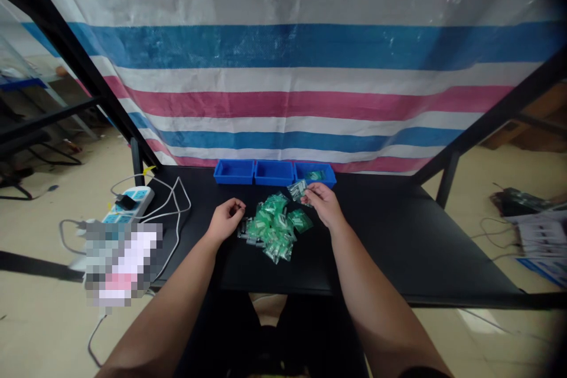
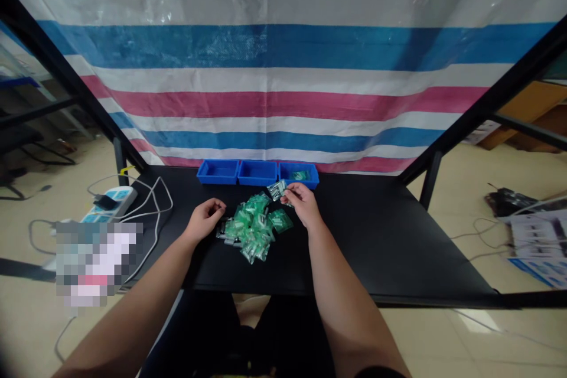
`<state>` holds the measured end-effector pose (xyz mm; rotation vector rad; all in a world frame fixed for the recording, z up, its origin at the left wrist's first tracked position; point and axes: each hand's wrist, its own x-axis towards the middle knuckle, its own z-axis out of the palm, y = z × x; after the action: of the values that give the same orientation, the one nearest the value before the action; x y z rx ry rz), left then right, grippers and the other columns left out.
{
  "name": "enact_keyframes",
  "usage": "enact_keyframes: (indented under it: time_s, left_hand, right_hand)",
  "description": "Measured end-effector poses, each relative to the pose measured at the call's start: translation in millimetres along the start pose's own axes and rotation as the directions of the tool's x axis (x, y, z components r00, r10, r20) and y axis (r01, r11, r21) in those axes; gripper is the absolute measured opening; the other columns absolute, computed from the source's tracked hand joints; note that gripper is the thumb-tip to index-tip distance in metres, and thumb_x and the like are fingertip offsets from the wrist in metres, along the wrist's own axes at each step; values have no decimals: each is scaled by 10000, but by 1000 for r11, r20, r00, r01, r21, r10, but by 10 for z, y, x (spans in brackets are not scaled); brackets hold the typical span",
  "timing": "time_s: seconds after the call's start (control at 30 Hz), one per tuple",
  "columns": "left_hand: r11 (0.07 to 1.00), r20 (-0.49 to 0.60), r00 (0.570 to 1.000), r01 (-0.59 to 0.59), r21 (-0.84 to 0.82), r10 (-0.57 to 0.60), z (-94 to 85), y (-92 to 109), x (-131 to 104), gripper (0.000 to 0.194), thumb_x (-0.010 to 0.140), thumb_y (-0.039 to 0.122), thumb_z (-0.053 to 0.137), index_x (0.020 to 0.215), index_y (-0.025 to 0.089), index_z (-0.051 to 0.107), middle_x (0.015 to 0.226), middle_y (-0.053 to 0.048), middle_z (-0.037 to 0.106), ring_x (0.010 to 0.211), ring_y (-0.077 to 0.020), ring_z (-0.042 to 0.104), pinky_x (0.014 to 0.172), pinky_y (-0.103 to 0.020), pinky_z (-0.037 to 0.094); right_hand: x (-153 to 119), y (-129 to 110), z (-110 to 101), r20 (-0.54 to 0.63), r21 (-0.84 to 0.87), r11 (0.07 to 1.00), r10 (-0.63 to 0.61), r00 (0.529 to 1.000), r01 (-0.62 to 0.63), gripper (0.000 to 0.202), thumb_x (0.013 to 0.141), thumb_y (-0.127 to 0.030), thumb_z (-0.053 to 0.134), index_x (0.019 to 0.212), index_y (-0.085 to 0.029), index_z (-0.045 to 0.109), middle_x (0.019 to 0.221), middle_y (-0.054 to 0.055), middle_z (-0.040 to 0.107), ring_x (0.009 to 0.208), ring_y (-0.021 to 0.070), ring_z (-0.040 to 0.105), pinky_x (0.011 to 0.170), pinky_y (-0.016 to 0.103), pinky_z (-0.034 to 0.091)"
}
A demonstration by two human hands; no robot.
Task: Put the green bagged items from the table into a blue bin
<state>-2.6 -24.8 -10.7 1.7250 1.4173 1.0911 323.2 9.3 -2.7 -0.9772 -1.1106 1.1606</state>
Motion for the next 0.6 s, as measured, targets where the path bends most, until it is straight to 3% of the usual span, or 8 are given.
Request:
enact_keyframes:
  time_s: [0.13,0.27,0.37,0.47,0.6]
  left_hand:
    - [1000,-3,1000,-6,-7,6,6,-28,4,189,853,360,620,902,191,687,662,30,544,602,-126,488,594,-233,378]
    - [1000,-5,1000,-3,4,3,6,-48,3,187,848,356,624,917,195,692,680,27,564,599,-125,491,596,-236,381]
    - [1000,7,1000,-6,2,6,4,-44,0,182,855,348,616,923,195,686,688,25,575,609,-127,502,601,-238,386]
    - [1000,4,1000,-13,7,13,3,-34,-2,174,857,341,614,915,193,683,689,24,576,613,-126,505,603,-239,386]
    - [1000,-2,1000,-12,3,12,4,-36,-1,171,854,337,617,913,191,684,678,27,569,608,-124,498,602,-239,386]
  right_hand:
    - [-3,-12,-12,10,-128,992,-16,1000,17,357,743,-473,802,945,-205,678,741,-1,671,636,170,658,652,332,558]
    - [4,-22,-70,107,-321,939,-89,990,119,242,782,-418,751,870,-199,702,656,-27,594,581,132,571,589,280,469]
    - [66,-19,-100,139,-351,924,-111,984,154,184,771,-370,741,822,-199,695,660,-30,575,578,115,521,552,254,409]
    - [172,-18,-74,4,-171,979,-116,993,115,191,750,-366,732,823,-213,645,625,-47,548,525,107,492,511,245,392]
    - [276,13,-36,-262,29,994,-93,961,104,357,693,-430,768,896,-236,548,667,-39,606,590,149,599,571,279,494]
